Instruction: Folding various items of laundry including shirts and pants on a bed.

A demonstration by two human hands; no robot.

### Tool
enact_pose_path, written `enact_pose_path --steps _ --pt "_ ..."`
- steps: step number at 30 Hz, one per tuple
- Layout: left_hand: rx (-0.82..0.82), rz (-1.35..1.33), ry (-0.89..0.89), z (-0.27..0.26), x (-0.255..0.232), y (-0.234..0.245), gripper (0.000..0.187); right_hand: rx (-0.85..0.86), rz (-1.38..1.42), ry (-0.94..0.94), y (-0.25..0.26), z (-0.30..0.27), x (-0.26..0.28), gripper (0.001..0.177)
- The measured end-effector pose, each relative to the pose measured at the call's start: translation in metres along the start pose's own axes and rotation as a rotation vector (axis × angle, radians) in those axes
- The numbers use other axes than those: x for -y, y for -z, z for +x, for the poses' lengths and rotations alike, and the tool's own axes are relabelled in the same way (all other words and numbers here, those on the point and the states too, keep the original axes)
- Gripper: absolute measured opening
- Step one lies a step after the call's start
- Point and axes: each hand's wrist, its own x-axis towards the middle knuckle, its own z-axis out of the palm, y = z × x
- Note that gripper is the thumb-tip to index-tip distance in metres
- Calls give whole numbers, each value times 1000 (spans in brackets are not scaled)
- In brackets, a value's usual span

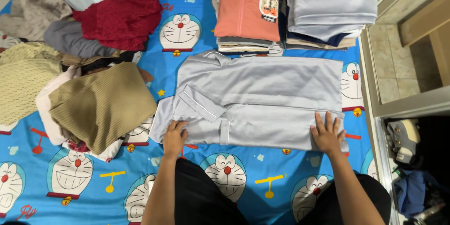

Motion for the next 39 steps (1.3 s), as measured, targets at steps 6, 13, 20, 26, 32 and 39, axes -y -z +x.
enact_pose_path --steps 6,13,20,26,32,39 --pt "-182 -225 84 -3 17 -32 28 -242 56 8 -13 20 75 41" --pt "-94 -1311 739 -22 55 -86 30 857 1334 -250 -52 3 302 41" --pt "-36 -1441 807 -22 70 -70 49 672 1514 -171 -127 20 303 22" --pt "-13 -1181 970 0 74 -80 52 843 1062 11 -28 -18 281 34" --pt "122 -527 506 11 59 -87 50 677 823 181 -47 -12 266 45" --pt "88 -450 414 47 49 -76 55 500 973 214 -61 13 275 59"
